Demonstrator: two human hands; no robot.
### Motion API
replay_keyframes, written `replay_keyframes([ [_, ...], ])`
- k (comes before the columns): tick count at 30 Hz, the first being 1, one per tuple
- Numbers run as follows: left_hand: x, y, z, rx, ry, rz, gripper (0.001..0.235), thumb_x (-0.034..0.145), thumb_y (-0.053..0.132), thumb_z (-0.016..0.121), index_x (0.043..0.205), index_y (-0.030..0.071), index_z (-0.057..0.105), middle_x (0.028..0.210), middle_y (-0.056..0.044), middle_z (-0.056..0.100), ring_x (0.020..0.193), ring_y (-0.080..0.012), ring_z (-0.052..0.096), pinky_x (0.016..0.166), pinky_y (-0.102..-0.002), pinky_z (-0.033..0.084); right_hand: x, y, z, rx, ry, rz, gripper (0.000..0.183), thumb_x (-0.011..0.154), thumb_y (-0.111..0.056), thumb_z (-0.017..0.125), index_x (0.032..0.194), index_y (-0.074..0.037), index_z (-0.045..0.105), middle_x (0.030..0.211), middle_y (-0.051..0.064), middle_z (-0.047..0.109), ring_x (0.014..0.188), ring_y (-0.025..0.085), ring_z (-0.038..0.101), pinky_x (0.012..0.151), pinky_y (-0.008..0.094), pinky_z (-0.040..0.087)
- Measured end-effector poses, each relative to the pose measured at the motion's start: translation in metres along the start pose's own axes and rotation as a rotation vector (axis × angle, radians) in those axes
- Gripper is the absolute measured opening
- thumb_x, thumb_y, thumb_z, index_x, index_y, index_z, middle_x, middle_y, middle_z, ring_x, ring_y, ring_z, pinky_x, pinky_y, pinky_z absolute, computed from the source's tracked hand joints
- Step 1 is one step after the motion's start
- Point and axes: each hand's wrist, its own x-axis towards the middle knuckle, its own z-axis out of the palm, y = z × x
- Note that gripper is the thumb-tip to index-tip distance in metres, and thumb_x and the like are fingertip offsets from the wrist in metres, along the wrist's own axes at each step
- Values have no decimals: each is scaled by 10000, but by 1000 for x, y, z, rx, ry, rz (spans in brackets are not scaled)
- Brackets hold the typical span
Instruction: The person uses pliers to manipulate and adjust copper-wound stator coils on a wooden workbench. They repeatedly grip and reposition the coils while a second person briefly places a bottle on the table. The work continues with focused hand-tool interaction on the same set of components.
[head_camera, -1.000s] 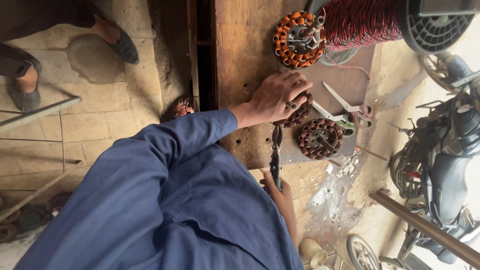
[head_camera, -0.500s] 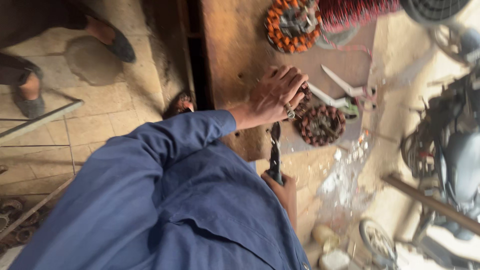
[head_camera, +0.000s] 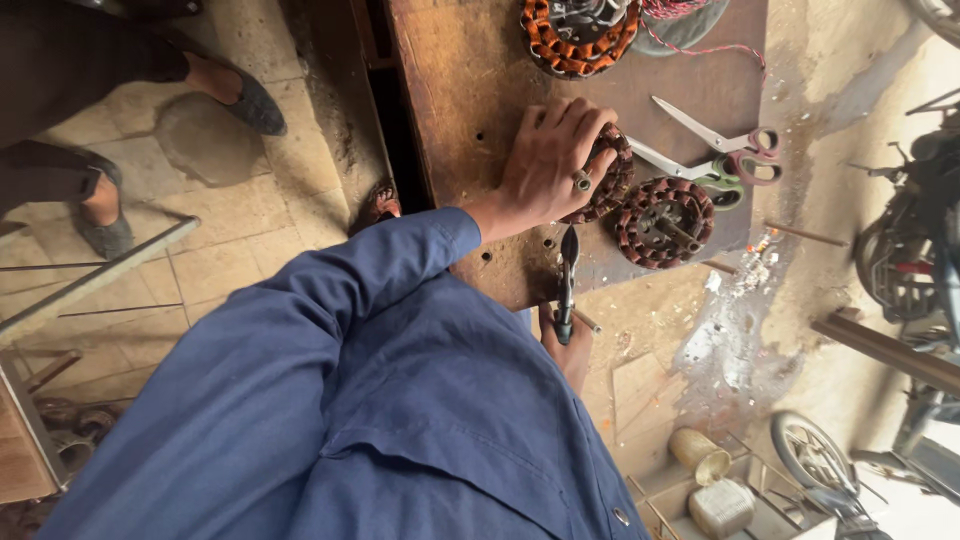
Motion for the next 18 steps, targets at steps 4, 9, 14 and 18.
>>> replay_keyframes([
  [4,6,0,-4,9,-24,-36,346,991,310,639,1242,96,536,1104,-83,595,1040,-246,554,860,-457,405,4,-6,-10,40,-138,25,385,951,-340,705,837,17,617,717,82,553,669,159,511,607,338,420],
  [9,2,-1,1,23,-3,0,345,1005,321,629,1255,103,533,1131,-83,591,1062,-248,554,898,-460,416,8,-10,-38,356,-538,363,357,887,-423,644,1015,-105,743,855,24,764,760,124,682,702,273,525],
  [14,1,-4,3,14,-31,7,342,1012,330,625,1259,109,540,1146,-82,599,1027,-238,558,890,-461,411,6,-19,-52,-237,-363,165,540,927,-525,704,968,14,700,805,137,659,729,207,583,676,375,477],
  [18,4,-7,6,0,-45,50,302,1013,332,613,1230,134,544,1105,-51,603,988,-230,560,875,-484,396,9,-35,-58,-555,-235,134,657,935,-615,679,897,41,703,719,161,645,664,259,600,666,402,477],
])
